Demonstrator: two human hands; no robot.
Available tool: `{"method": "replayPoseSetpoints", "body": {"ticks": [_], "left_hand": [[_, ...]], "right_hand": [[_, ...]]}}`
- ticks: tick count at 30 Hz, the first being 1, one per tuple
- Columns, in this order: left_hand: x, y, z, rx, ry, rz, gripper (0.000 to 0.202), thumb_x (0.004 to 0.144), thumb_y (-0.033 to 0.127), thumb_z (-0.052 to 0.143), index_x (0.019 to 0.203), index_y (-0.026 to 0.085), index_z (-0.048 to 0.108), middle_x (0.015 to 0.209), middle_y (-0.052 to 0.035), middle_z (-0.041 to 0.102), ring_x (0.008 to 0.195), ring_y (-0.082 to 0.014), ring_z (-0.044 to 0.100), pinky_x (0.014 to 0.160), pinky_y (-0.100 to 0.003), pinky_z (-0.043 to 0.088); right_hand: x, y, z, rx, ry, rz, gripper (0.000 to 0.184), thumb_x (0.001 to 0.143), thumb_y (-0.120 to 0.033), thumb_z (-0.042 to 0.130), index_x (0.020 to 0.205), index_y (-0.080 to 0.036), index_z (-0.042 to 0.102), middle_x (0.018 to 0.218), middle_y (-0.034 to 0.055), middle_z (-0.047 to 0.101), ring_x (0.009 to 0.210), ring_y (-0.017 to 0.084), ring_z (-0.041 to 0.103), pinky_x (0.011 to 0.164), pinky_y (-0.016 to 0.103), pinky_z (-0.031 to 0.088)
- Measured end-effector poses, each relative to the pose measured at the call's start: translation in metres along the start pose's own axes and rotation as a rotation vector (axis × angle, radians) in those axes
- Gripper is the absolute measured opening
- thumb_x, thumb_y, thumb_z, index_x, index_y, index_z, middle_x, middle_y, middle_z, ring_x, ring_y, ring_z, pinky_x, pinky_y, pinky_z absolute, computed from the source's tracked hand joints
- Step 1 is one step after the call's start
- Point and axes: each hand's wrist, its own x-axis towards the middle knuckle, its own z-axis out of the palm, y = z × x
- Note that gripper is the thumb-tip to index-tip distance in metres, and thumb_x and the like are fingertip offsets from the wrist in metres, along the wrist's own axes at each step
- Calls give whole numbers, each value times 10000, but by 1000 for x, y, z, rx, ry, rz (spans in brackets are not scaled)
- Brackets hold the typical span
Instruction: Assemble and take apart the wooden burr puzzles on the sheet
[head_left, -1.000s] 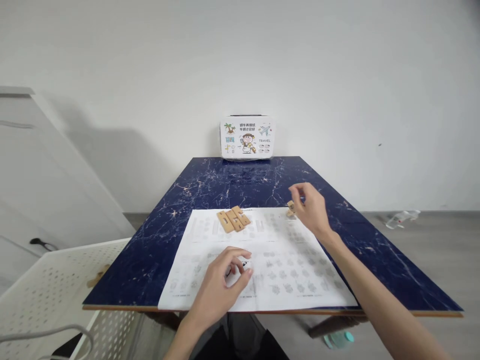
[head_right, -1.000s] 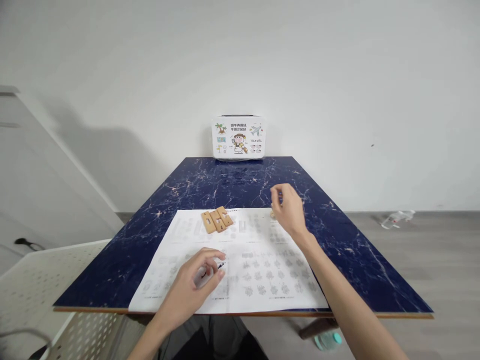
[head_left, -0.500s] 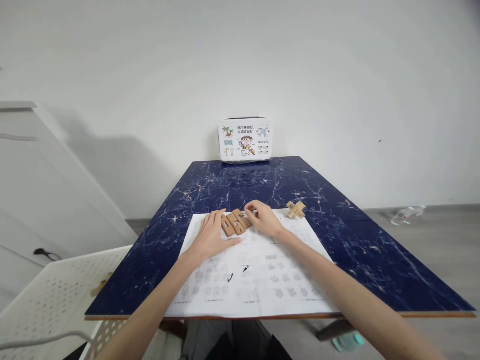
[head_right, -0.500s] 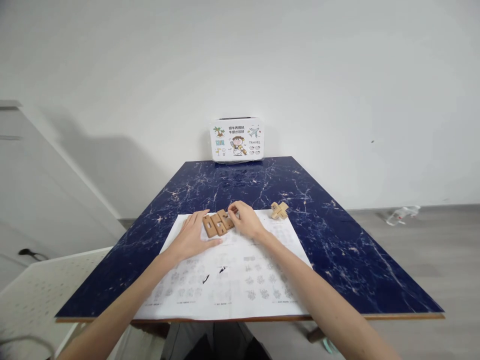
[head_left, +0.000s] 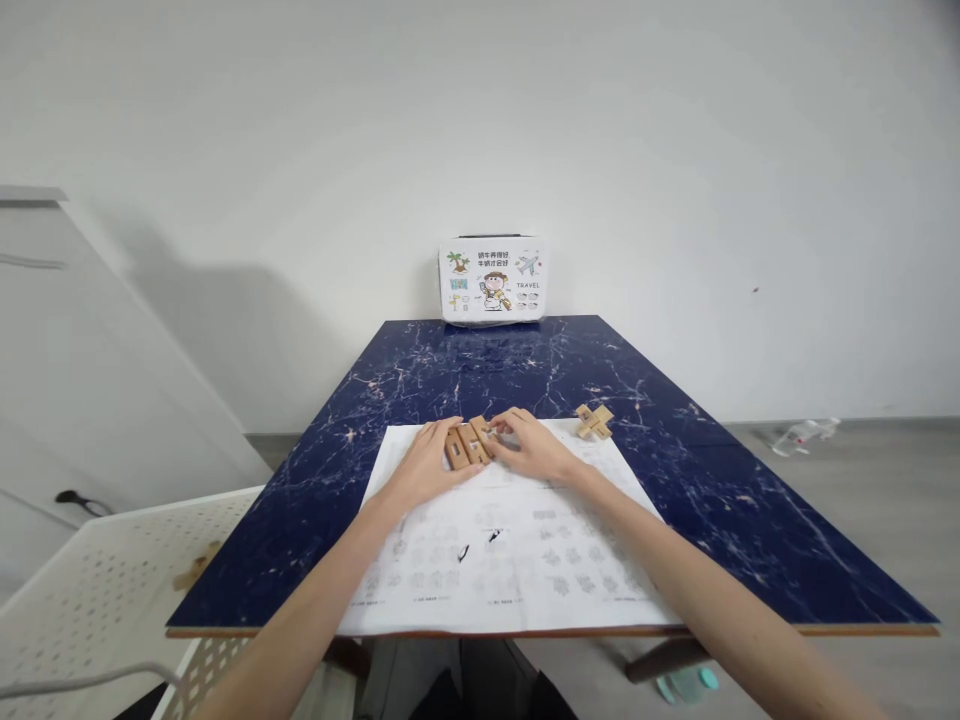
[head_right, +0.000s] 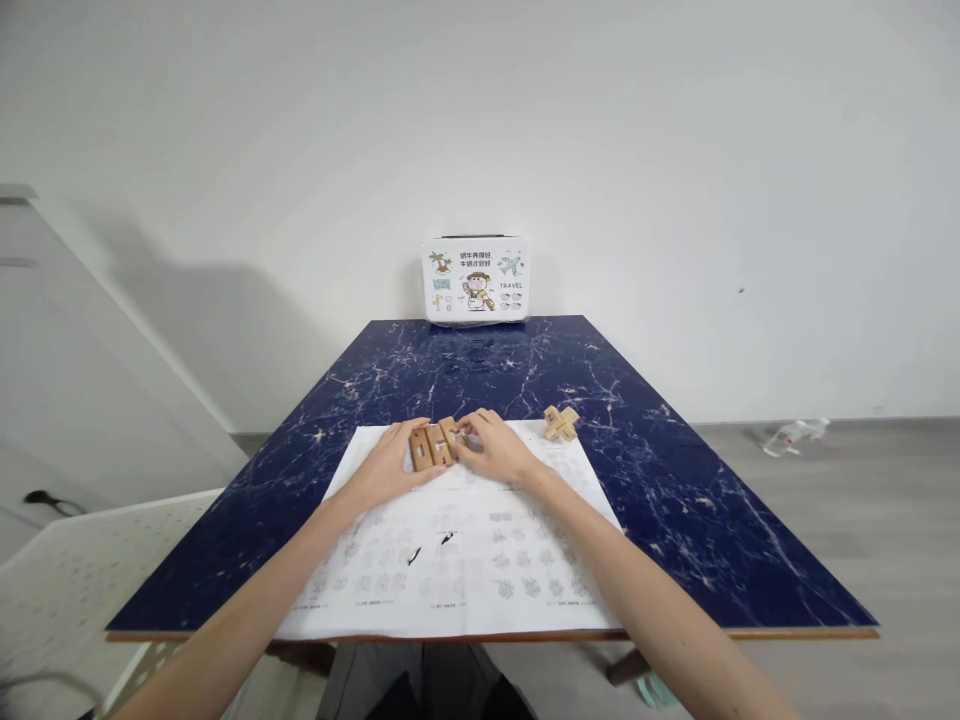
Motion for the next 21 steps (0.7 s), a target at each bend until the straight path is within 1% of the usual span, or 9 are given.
{"method": "replayPoseSetpoints", "body": {"ticks": [3,6,8,9,12,14,17,21], "left_hand": [[-1,-1,-3,-14,3,40,761,795,558,764,1430,245,482,1404,-127,578,1320,-347,514,1105,-505,423],[-1,2,-6,-22,35,147,679,815,499,769,1392,255,506,1395,-108,576,1320,-323,507,1119,-490,425],[-1,4,-9,-18,51,203,666,814,478,780,1384,262,511,1403,-102,571,1335,-318,493,1140,-490,413],[-1,5,-11,-14,55,215,671,813,472,785,1387,264,507,1406,-102,569,1340,-319,488,1146,-492,410],[-2,6,-14,-7,45,226,666,823,460,781,1392,266,494,1416,-103,564,1349,-317,480,1147,-491,414],[-3,6,-15,-13,29,223,656,826,464,778,1384,266,496,1418,-101,564,1348,-314,482,1143,-485,420],[-4,6,-14,-26,3,194,670,812,493,784,1377,268,505,1407,-102,570,1324,-318,509,1119,-482,441],[-4,3,-12,-33,-21,134,738,773,544,799,1391,267,506,1385,-105,585,1297,-329,544,1090,-485,461]], "right_hand": [[0,0,1,-20,8,0,217,922,-318,657,1094,-187,633,1038,86,662,1001,243,606,907,374,490],[0,-1,1,-78,14,0,303,871,-345,708,1112,-177,630,1023,85,661,978,251,601,887,373,483],[0,-2,0,-122,18,15,320,836,-326,731,1099,-169,637,1009,86,665,955,253,597,880,374,473],[1,-2,0,-133,16,29,300,829,-306,730,1079,-167,643,1000,86,667,944,251,596,876,372,467],[2,-1,-1,-121,-3,69,188,842,-249,693,1009,-174,651,972,79,674,924,238,597,855,352,459],[2,0,-2,-107,-15,84,147,847,-232,681,979,-177,648,961,76,673,911,230,599,836,339,457],[2,1,-3,-96,-24,104,140,833,-229,687,953,-177,637,942,71,667,894,224,597,802,325,457],[2,1,-4,-84,-27,122,131,820,-236,691,910,-183,612,908,60,653,874,220,587,771,313,449]]}}
